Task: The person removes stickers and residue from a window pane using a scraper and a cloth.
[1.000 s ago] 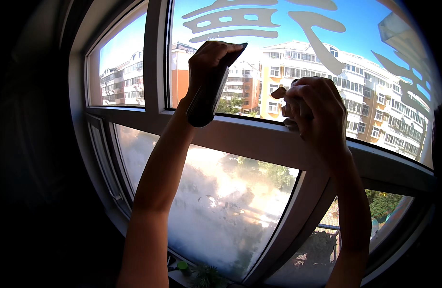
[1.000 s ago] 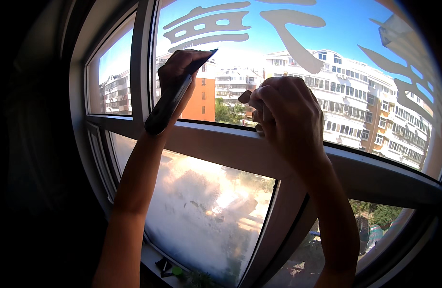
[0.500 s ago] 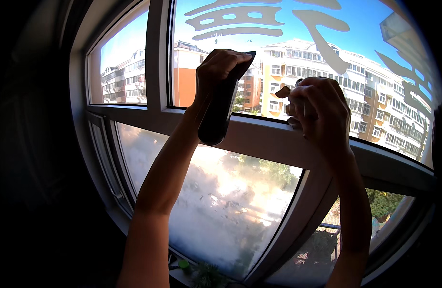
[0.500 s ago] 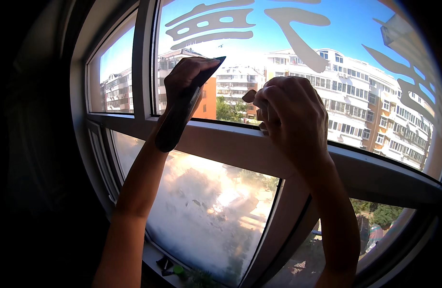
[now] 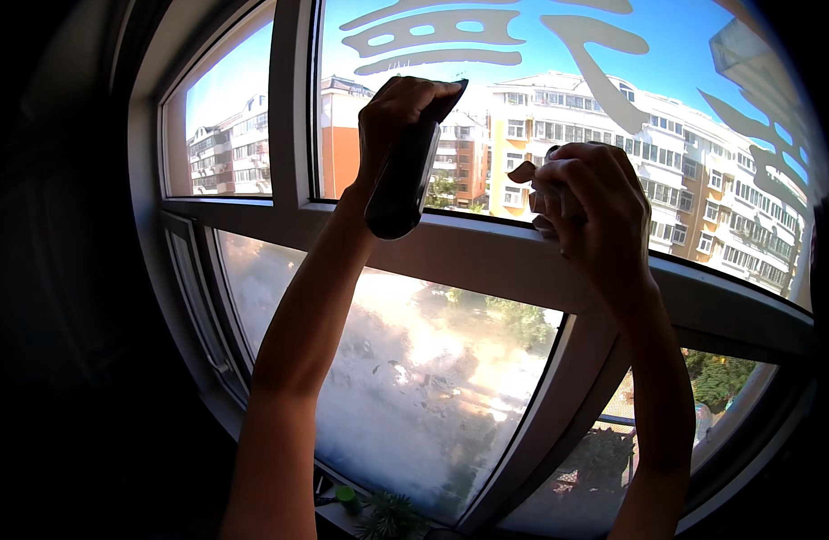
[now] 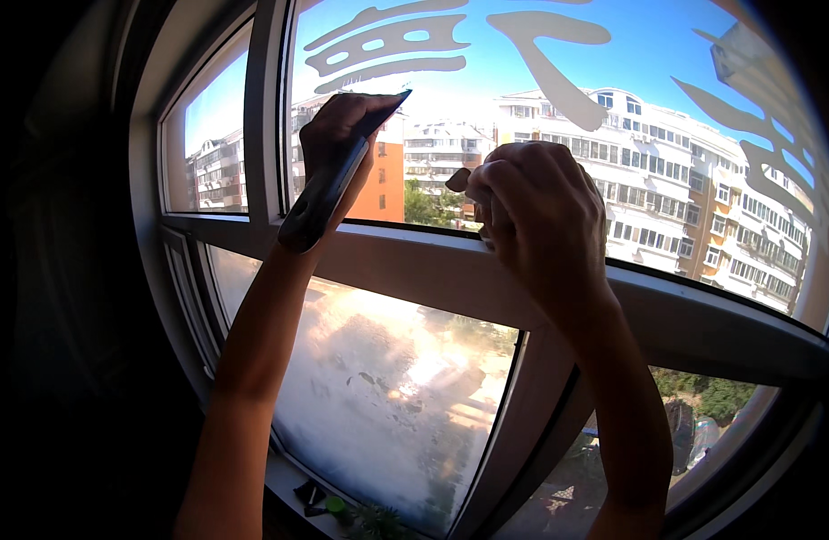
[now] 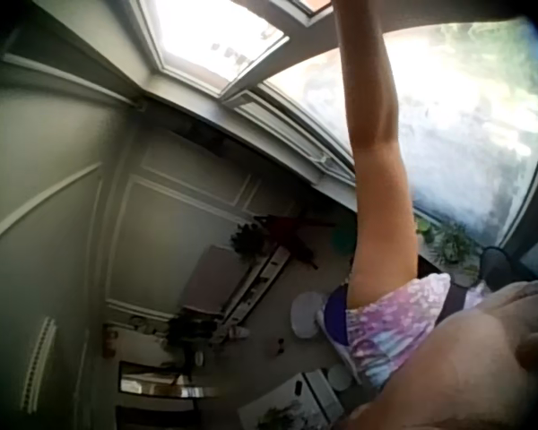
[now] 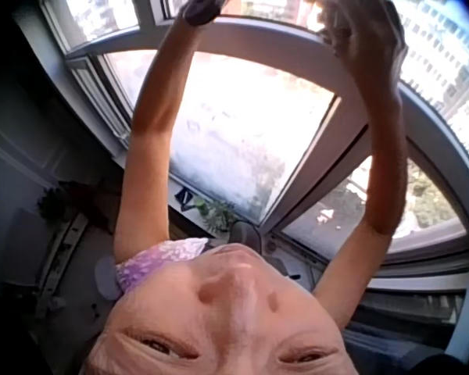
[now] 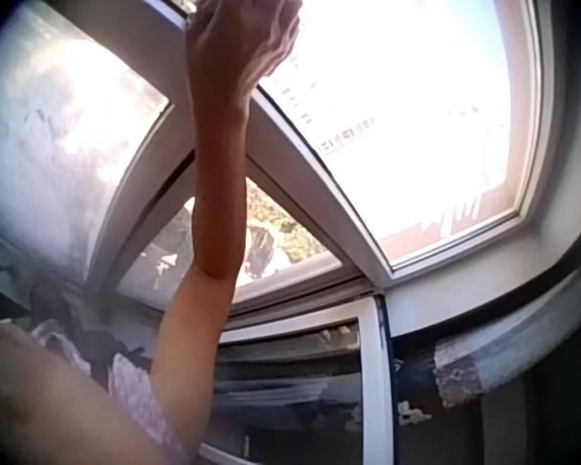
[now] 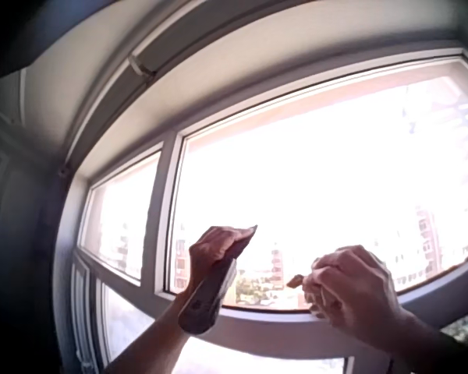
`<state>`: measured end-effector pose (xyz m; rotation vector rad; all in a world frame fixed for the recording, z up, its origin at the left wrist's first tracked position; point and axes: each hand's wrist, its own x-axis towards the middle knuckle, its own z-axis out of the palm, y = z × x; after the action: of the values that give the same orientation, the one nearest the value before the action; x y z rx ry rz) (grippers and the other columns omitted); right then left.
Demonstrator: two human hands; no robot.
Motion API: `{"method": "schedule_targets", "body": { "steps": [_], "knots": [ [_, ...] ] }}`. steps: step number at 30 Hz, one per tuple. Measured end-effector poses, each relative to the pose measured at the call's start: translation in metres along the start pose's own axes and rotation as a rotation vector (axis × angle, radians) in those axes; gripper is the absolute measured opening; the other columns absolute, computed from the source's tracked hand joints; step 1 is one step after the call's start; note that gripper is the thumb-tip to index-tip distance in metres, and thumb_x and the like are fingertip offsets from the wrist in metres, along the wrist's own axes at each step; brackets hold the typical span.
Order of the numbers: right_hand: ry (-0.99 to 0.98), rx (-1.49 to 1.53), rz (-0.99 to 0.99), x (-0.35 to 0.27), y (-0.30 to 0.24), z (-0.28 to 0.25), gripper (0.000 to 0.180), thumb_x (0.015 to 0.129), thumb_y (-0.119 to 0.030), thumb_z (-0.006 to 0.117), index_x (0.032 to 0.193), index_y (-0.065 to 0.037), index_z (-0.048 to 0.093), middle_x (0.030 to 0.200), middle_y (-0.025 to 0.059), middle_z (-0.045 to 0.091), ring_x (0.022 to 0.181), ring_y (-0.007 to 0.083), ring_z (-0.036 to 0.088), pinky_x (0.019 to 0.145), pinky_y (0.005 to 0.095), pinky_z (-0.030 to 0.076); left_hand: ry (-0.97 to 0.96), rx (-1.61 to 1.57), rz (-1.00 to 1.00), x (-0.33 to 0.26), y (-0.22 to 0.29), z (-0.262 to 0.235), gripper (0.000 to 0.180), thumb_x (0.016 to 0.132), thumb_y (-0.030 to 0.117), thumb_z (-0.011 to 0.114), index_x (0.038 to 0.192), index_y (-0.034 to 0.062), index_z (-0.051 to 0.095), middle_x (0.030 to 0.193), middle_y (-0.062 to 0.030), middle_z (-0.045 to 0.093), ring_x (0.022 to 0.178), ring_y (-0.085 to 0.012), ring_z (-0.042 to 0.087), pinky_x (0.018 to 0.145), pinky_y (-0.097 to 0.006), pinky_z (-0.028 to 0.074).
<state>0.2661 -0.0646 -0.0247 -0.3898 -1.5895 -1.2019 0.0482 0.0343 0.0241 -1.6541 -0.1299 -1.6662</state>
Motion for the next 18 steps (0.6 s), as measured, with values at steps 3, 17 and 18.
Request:
{"method": "schedule_targets", "body": {
  "steps": [3,17,18],
  "knots": [
    [0.002,0.016,0.010,0.000,-0.002,0.000,0.012,0.075,-0.002,0.069,0.077,-0.011,0.061,0.081,0.0016,0.061,0.082,0.0204,0.061,0.068,0.0368,0.052,0.006,0.019,0.061,-0.004,-0.003,-0.002,0.016,0.082,0.010,0.067,0.098,0.0067,0.070,0.086,-0.0089,0.071,0.083,-0.0222,0.069,0.076,-0.033,0.055],
    [0.012,0.027,0.000,-0.002,-0.001,0.002,0.014,0.074,-0.003,0.072,0.078,-0.011,0.061,0.082,0.0016,0.062,0.083,0.0201,0.062,0.069,0.0369,0.053,0.030,-0.004,0.024,0.004,-0.004,0.003,0.019,0.077,0.000,0.067,0.095,0.0051,0.070,0.085,-0.0095,0.070,0.078,-0.0230,0.068,0.072,-0.032,0.055],
    [0.006,0.038,0.007,-0.004,-0.001,0.003,0.014,0.074,-0.003,0.072,0.078,-0.011,0.061,0.082,0.0017,0.062,0.083,0.0201,0.062,0.069,0.0370,0.053,0.022,-0.031,0.024,-0.001,-0.004,0.003,0.020,0.076,-0.002,0.066,0.094,0.0048,0.070,0.085,-0.0097,0.070,0.078,-0.0233,0.068,0.073,-0.032,0.055]
  ]
}}
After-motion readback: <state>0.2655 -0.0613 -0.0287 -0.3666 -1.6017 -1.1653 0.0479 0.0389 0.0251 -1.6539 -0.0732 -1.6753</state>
